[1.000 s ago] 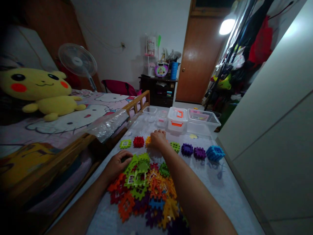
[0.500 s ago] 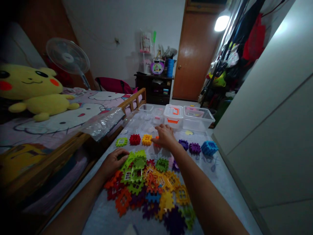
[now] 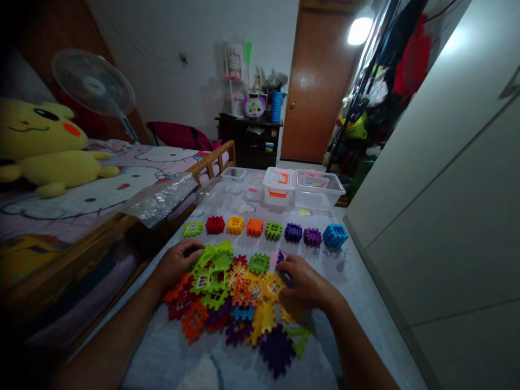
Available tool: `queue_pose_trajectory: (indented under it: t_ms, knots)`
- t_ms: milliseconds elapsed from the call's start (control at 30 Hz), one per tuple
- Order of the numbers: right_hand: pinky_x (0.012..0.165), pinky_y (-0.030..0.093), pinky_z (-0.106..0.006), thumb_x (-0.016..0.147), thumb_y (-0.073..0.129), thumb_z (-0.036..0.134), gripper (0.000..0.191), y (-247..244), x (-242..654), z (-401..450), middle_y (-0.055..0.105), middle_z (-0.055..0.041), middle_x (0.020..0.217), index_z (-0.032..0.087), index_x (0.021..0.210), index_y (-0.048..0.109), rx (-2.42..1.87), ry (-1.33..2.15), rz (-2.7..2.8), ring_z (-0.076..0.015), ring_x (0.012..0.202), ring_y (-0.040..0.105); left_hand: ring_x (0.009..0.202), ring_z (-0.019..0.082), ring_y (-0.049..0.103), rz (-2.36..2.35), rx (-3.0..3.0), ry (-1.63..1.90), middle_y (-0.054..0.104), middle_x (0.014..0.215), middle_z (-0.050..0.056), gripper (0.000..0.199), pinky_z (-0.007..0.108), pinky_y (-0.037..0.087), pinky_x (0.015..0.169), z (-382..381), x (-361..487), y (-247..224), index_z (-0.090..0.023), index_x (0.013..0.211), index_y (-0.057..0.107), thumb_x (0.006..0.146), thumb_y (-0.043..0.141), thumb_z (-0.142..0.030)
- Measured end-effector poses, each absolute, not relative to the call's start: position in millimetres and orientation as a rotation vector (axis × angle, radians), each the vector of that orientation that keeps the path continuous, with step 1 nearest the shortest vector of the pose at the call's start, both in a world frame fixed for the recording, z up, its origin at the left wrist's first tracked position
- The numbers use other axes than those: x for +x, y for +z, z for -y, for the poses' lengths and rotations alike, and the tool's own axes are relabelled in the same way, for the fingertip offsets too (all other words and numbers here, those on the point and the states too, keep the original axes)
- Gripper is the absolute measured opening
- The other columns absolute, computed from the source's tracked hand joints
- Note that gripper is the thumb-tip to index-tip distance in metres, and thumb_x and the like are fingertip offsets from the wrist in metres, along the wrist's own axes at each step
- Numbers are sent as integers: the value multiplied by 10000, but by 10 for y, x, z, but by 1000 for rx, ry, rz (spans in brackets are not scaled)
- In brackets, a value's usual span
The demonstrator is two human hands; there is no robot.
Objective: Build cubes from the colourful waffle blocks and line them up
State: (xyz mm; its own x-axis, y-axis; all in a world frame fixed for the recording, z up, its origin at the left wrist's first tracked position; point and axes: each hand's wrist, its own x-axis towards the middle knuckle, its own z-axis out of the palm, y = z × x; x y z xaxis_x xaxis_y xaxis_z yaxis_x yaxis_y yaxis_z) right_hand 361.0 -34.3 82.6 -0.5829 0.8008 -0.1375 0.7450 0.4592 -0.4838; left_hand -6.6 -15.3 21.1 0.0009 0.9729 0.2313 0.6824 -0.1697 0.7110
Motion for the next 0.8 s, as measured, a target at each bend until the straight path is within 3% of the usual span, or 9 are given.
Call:
queue_pose_trajectory:
  t_ms: [100, 233, 367, 467, 600, 800]
  knots:
    - [941, 402, -403, 665, 729, 259, 451, 824, 3493, 374, 558, -86, 1140, 205, 1098, 618, -1353, 748, 2632, -260, 1057, 499, 935, 224, 619, -1707, 1896, 992, 671, 937, 48, 274, 341, 468, 891, 155, -79, 195, -193, 844, 673, 788, 540, -426]
    - [860, 429, -358, 663, 706, 231, 321, 798, 3476, 366, 569, -69, 1060, 197, 969, 614, -1343, 712, 2597, -237, 977, 505, 937, 224, 620, -1708, 1902, 983, 677, 944, 48, 269, 348, 466, 897, 156, -88, 173, -196, 849, 672, 797, 536, -423]
    - [694, 435, -272, 744, 548, 144, 152, 740, 3592, 311, 603, -18, 845, 197, 882, 586, -1368, 794, 2419, -167, 767, 549, 927, 224, 624, -1721, 1889, 1003, 682, 943, 48, 269, 347, 469, 895, 151, -81, 169, -198, 833, 676, 784, 547, -428]
    - [600, 417, -252, 813, 493, 219, 65, 661, 3736, 227, 574, 16, 714, 211, 820, 557, -1381, 812, 2193, -148, 655, 536, 925, 221, 623, -1724, 1888, 1017, 683, 932, 42, 264, 342, 471, 893, 154, -66, 193, -204, 824, 677, 780, 549, -430]
    - [593, 414, -272, 824, 486, 264, 67, 569, 3898, 118, 555, -3, 736, 218, 803, 530, -1480, 521, 1986, -163, 658, 531, 927, 223, 620, -1726, 1892, 1013, 685, 922, 39, 263, 336, 475, 884, 164, -50, 232, -207, 814, 676, 761, 561, -437]
    - [672, 423, -289, 736, 475, 90, 127, 504, 3976, 90, 531, -35, 824, 202, 755, 532, -1553, 314, 2226, -176, 745, 538, 918, 224, 621, -1725, 1884, 1019, 683, 916, 49, 275, 343, 476, 880, 148, -70, 191, -201, 814, 674, 769, 552, -443]
